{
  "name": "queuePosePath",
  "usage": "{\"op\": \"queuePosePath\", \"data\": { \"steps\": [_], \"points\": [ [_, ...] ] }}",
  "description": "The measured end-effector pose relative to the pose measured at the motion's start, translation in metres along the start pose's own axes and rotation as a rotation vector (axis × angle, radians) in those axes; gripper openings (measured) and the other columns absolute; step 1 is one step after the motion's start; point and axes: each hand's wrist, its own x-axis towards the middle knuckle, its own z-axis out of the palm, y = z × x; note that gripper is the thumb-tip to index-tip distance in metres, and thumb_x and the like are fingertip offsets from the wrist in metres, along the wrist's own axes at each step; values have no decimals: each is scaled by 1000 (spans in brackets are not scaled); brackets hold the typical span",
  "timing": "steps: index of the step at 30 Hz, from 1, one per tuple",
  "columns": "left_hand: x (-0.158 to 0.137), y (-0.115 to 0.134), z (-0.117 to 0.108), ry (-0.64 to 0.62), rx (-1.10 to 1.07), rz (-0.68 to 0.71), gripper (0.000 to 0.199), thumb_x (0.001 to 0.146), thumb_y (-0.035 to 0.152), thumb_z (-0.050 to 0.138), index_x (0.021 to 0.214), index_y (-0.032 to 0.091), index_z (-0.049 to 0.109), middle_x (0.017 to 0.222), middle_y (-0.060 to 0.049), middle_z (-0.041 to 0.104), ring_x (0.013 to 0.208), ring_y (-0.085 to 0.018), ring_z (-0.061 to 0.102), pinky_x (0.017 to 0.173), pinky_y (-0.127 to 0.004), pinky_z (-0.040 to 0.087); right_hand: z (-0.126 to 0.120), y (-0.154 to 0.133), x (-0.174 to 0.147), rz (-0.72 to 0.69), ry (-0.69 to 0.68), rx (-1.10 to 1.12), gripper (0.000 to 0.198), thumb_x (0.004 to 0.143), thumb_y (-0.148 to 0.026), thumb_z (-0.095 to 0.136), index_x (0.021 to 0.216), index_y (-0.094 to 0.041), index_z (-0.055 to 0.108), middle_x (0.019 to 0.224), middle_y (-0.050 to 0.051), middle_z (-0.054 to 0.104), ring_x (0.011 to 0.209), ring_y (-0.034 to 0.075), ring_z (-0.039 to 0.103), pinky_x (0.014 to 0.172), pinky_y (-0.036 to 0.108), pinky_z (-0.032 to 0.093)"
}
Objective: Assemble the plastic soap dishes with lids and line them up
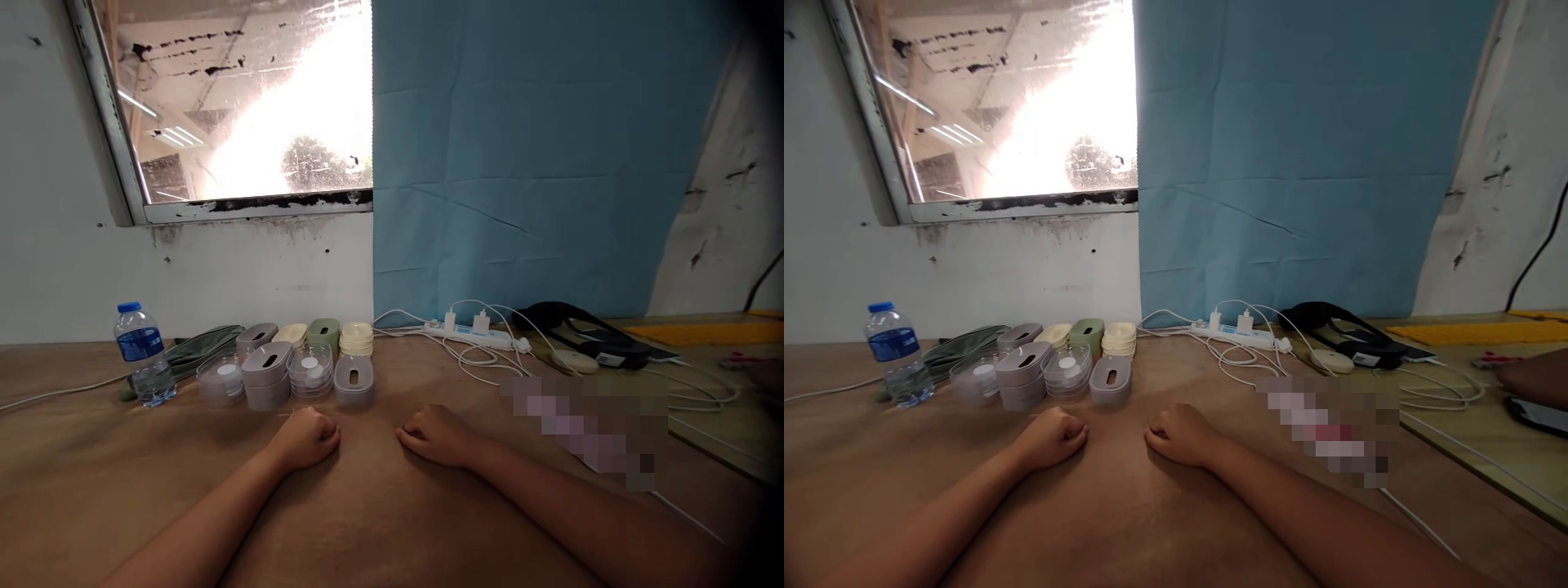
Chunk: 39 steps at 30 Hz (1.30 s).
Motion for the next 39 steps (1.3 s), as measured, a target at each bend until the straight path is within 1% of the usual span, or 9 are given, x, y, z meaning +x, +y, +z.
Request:
{"op": "queuePosePath", "data": {
  "steps": [6,12,18,22,25,28,31,33,39],
  "points": [
    [0,-2,0,44,11,-39,36,78,23,43,43,15,43,41,5,33,41,-7,21,47,-25,14,1,1,1,-12,9,29,43,85,-30,39,52,-15,62,48,3,57,41,9,36,47,25,15],
    [3,-9,-4,100,-93,-97,39,80,25,41,43,15,37,44,6,26,42,-6,20,47,-24,15,3,3,2,-22,32,61,44,84,-30,40,44,-15,51,40,0,47,38,8,27,46,25,14],
    [5,-13,-4,133,-132,-99,44,85,30,35,44,14,38,44,5,26,43,-6,20,47,-23,16,8,3,-1,-5,95,69,40,81,-28,42,43,-16,41,40,-3,42,38,8,29,44,24,15],
    [5,-5,-4,127,-114,-91,46,86,32,35,44,14,44,42,4,33,43,-7,19,47,-24,16,9,-1,6,-5,187,46,32,80,-25,43,49,-17,41,47,-2,46,45,9,38,48,22,23],
    [4,0,-6,114,-91,-87,45,86,29,37,45,14,49,41,4,37,41,-7,20,47,-24,17,5,-4,32,-6,267,16,21,79,-23,45,59,-18,47,60,-1,54,55,11,46,56,22,30],
    [3,1,-8,117,-58,-73,43,85,25,39,45,14,50,40,3,40,40,-6,22,46,-24,18,-3,-4,78,40,346,-3,10,80,-20,47,74,-17,53,76,3,59,71,14,52,66,24,35],
    [2,-1,-8,145,-17,-48,41,84,23,41,44,15,49,40,3,42,39,-7,24,46,-24,19,-9,0,128,134,414,-5,14,86,-18,44,95,-15,54,96,6,58,88,16,54,76,28,40],
    [1,-3,-8,171,12,-4,41,83,22,41,44,15,47,40,3,43,38,-7,27,47,-24,21,-10,6,153,200,429,-6,21,89,-24,47,106,-15,52,106,7,56,95,19,53,82,35,42],
    [1,-8,-6,323,120,183,40,84,21,37,44,17,42,40,1,47,39,-9,35,53,-27,26,-2,22,180,326,360,20,24,89,-29,50,109,-16,54,112,8,54,95,19,56,82,39,47]
  ]
}}
